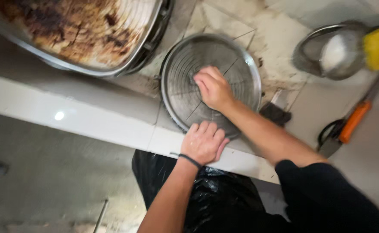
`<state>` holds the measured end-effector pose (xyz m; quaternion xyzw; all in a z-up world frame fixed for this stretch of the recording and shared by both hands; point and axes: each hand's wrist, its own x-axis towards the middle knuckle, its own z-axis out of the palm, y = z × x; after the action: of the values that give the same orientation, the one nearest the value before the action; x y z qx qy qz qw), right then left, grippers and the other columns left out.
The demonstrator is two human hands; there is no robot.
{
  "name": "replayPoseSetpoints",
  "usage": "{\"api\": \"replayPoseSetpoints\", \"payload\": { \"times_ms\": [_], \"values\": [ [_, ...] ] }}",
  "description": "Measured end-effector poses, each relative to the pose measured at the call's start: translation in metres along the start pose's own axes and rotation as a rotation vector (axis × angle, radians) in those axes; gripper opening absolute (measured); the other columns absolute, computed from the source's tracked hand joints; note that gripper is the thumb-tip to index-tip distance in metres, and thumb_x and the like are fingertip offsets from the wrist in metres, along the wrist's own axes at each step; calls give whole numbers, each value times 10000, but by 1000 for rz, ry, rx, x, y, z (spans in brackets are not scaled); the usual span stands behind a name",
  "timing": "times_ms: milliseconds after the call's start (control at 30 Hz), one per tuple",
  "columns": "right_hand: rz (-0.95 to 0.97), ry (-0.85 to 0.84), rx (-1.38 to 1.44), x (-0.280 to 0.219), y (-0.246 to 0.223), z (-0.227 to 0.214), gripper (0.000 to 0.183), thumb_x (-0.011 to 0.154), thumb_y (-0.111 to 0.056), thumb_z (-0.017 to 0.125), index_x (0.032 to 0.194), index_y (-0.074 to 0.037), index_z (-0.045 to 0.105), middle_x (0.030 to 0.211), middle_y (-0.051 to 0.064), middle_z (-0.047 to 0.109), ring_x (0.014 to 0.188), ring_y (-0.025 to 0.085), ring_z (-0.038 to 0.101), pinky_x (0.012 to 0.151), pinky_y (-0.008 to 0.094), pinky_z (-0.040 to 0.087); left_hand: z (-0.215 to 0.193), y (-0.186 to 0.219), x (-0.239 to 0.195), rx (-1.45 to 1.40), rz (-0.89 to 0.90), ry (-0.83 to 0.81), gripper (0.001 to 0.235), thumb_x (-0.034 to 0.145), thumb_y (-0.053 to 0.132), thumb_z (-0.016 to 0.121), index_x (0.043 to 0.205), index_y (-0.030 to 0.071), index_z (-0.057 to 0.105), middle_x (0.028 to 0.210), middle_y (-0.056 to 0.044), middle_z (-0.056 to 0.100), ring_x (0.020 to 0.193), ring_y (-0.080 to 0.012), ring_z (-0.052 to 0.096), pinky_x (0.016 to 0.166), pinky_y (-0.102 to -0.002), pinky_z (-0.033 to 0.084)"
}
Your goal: The person scrubs a metal wire rack and a baking tray in a sink using a sponge and a steel wool pad. They rinse the items under running water and continue scrubbing the rack with the steel wool.
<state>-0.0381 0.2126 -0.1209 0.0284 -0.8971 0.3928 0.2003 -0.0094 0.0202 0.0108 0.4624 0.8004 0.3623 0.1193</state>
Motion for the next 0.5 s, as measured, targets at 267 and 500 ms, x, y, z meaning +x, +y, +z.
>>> {"api": "replayPoseSetpoints", "payload": {
  "times_ms": [267, 500],
  "values": [
    [711, -839, -657, -63, -42, -129, 227, 719, -40, 659, 933, -8, 727, 986, 256, 698, 935, 451, 688, 802, 532, 552, 1, 2, -15, 14, -4, -36, 239, 884, 340, 721, 844, 125, 623, 862, -83, 569, 871, -290, 565, 730, -428, 409],
    [497, -690, -697, -31, 1, -127, 95, 856, -87, 667, 840, 4, 691, 883, 263, 661, 817, 457, 649, 730, 553, 520, 3, 2, -28, -6, -46, -59, 231, 910, 370, 718, 894, 150, 647, 912, -69, 578, 926, -281, 567, 774, -432, 417]
  ]
}}
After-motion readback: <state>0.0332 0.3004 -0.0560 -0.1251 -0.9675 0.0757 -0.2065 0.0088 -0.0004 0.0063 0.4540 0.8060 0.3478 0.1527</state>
